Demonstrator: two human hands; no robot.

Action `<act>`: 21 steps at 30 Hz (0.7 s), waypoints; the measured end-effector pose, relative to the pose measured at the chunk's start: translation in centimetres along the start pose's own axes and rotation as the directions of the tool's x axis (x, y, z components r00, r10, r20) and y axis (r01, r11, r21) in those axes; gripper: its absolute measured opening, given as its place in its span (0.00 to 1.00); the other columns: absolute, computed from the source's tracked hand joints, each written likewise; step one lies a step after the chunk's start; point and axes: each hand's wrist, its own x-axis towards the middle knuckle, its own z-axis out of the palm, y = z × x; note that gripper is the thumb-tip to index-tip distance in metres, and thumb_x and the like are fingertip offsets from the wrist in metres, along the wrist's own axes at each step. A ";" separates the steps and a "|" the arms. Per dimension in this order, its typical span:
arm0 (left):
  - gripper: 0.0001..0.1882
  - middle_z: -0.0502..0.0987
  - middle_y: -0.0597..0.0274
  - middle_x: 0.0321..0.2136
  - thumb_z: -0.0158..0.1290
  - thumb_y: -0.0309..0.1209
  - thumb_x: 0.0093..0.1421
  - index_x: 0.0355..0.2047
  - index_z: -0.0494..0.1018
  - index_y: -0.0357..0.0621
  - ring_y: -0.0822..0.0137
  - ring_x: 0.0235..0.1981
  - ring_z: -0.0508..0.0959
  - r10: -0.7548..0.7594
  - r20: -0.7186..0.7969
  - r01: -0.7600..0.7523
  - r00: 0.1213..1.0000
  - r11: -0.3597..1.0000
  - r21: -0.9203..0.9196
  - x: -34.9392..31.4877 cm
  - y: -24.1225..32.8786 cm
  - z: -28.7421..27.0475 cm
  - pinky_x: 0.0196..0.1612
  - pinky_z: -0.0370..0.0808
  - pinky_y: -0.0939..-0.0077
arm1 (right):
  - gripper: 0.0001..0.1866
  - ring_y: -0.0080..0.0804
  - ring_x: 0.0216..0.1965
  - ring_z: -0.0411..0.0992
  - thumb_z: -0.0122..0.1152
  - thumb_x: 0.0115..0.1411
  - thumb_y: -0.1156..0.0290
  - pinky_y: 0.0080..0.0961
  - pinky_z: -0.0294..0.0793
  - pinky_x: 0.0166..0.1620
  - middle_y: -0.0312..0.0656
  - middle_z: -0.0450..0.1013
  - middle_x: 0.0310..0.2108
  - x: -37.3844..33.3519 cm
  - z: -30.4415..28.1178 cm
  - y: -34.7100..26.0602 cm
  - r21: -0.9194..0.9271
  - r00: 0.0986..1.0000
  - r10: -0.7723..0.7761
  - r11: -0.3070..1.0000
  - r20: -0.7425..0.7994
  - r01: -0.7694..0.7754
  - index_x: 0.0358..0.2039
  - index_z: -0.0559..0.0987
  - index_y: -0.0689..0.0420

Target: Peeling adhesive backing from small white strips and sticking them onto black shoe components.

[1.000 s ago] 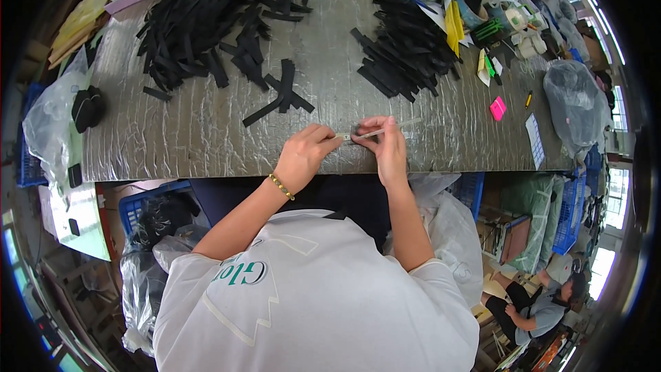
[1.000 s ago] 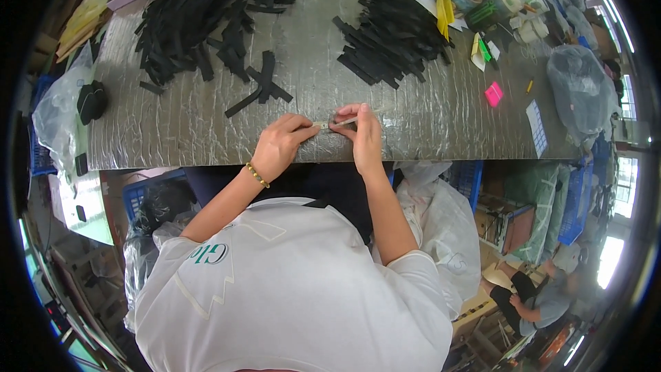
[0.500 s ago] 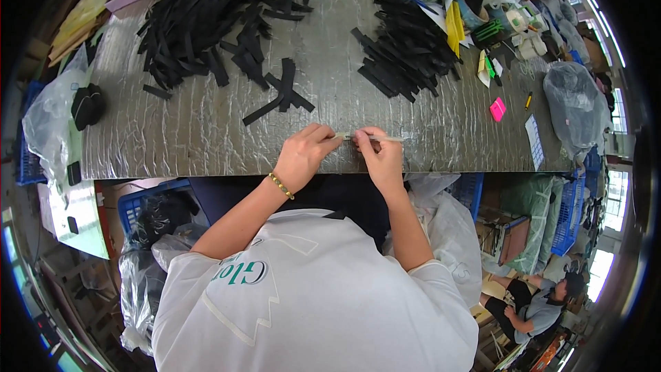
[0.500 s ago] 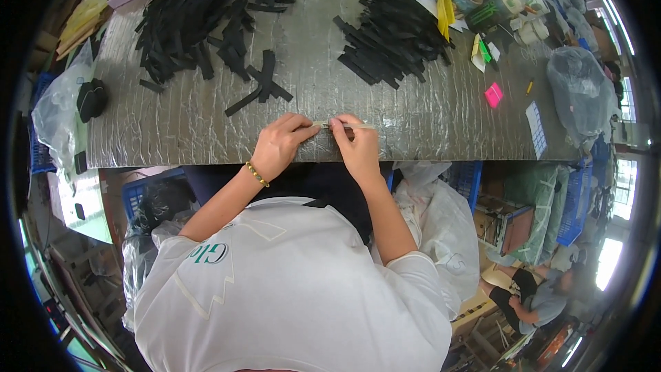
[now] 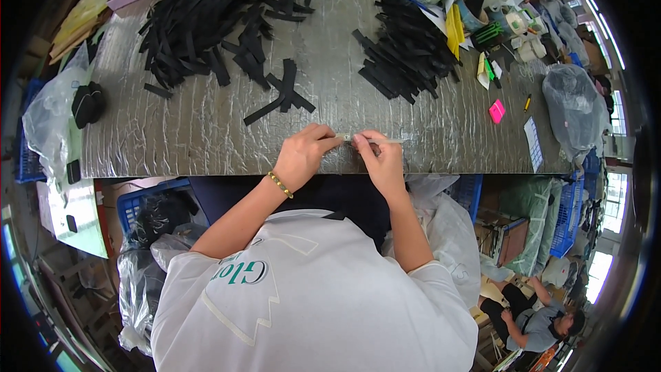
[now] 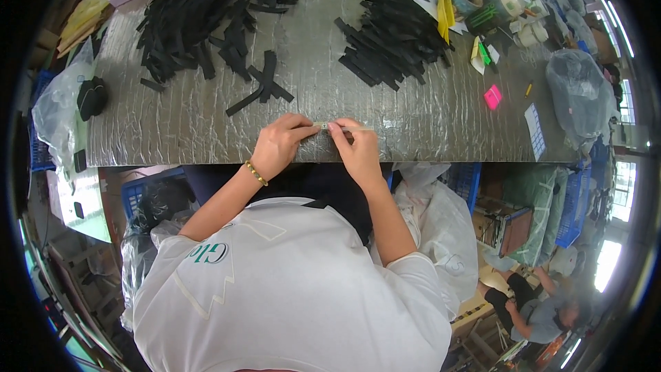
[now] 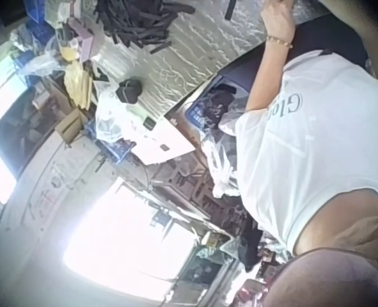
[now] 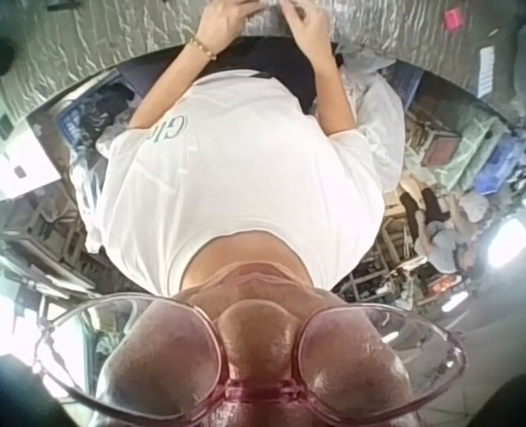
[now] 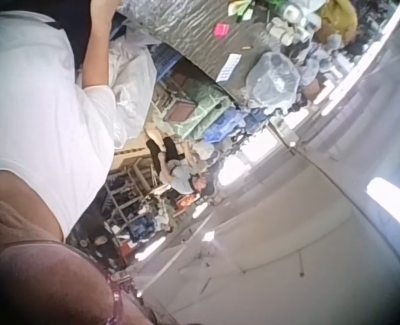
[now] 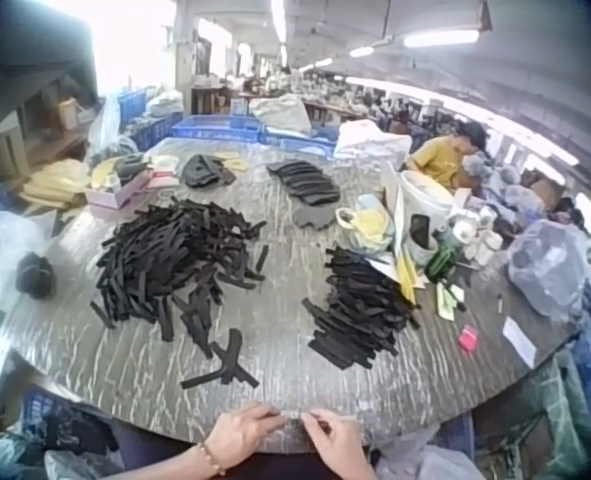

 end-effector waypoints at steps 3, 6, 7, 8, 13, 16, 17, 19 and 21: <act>0.20 0.81 0.58 0.37 0.55 0.19 0.54 0.48 0.80 0.46 0.54 0.40 0.80 -0.046 0.006 0.046 0.999 0.995 -0.090 0.2 -0.3 -0.4 0.42 0.79 0.63 | 0.10 0.24 0.32 0.78 0.60 0.67 0.72 0.21 0.76 0.38 0.42 0.80 0.31 0.1 0.7 -1.0 0.004 1.000 0.003 1.000 0.019 -0.003 0.37 0.81 0.68; 0.24 0.81 0.52 0.37 0.53 0.18 0.56 0.55 0.75 0.45 0.51 0.39 0.80 -0.037 -0.022 0.033 0.999 0.989 -0.145 0.4 -0.5 -0.4 0.42 0.79 0.60 | 0.09 0.26 0.34 0.78 0.60 0.66 0.73 0.22 0.76 0.39 0.43 0.80 0.32 0.4 1.5 -0.7 -0.008 0.997 -0.009 1.000 0.073 0.009 0.38 0.82 0.68; 0.26 0.80 0.50 0.35 0.52 0.18 0.57 0.57 0.73 0.44 0.49 0.37 0.81 0.002 -0.049 -0.009 0.999 0.989 -0.146 0.4 -0.6 -0.4 0.41 0.79 0.60 | 0.09 0.26 0.34 0.78 0.60 0.66 0.73 0.22 0.76 0.39 0.43 0.80 0.32 0.5 1.7 -0.6 -0.008 0.997 -0.010 1.000 0.075 0.011 0.38 0.82 0.68; 0.26 0.80 0.50 0.35 0.52 0.18 0.57 0.57 0.73 0.44 0.49 0.37 0.81 0.001 -0.051 -0.008 0.999 0.989 -0.145 0.4 -0.7 -0.3 0.41 0.79 0.60 | 0.09 0.29 0.30 0.78 0.61 0.66 0.72 0.24 0.75 0.36 0.45 0.80 0.32 0.6 2.0 -0.6 -0.004 0.997 -0.048 0.999 0.067 0.049 0.38 0.82 0.67; 0.27 0.81 0.48 0.38 0.52 0.17 0.57 0.58 0.72 0.43 0.49 0.40 0.81 -0.033 -0.024 0.029 0.999 0.989 -0.143 0.4 -0.6 -0.4 0.42 0.79 0.59 | 0.09 0.41 0.29 0.77 0.62 0.65 0.70 0.30 0.74 0.34 0.49 0.79 0.33 0.7 2.6 -0.9 -0.031 0.993 -0.099 0.994 0.061 0.101 0.38 0.83 0.63; 0.27 0.81 0.49 0.38 0.52 0.17 0.56 0.58 0.72 0.43 0.49 0.39 0.81 -0.031 -0.049 0.023 0.998 0.988 -0.154 0.5 -0.6 -0.4 0.42 0.79 0.59 | 0.08 0.48 0.32 0.76 0.60 0.65 0.71 0.35 0.74 0.37 0.50 0.78 0.34 0.6 2.7 -1.3 -0.168 0.974 -0.225 0.960 0.024 0.226 0.37 0.82 0.64; 0.27 0.81 0.49 0.38 0.52 0.17 0.56 0.58 0.72 0.43 0.49 0.39 0.81 -0.030 -0.051 0.022 0.998 0.988 -0.153 0.5 -0.7 -0.4 0.42 0.79 0.59 | 0.08 0.50 0.36 0.75 0.58 0.66 0.73 0.36 0.74 0.40 0.50 0.77 0.36 0.5 2.4 -1.2 -0.194 0.976 -0.207 0.957 0.074 0.217 0.38 0.80 0.64; 0.27 0.81 0.50 0.37 0.53 0.17 0.56 0.58 0.72 0.43 0.49 0.39 0.81 -0.044 -0.024 0.039 0.999 0.980 -0.194 0.5 -0.7 -0.4 0.43 0.79 0.59 | 0.07 0.51 0.39 0.74 0.56 0.66 0.74 0.37 0.73 0.42 0.51 0.75 0.37 0.5 1.8 -0.9 -0.220 0.974 -0.189 0.952 0.121 0.212 0.39 0.79 0.65; 0.25 0.81 0.51 0.38 0.53 0.17 0.56 0.56 0.73 0.42 0.50 0.40 0.81 -0.041 -0.036 0.035 0.999 0.985 -0.168 0.5 -0.5 -0.5 0.43 0.79 0.59 | 0.06 0.51 0.41 0.72 0.53 0.66 0.77 0.36 0.72 0.48 0.50 0.73 0.40 0.7 1.1 -0.7 -0.210 0.953 -0.286 0.930 0.102 0.302 0.40 0.75 0.65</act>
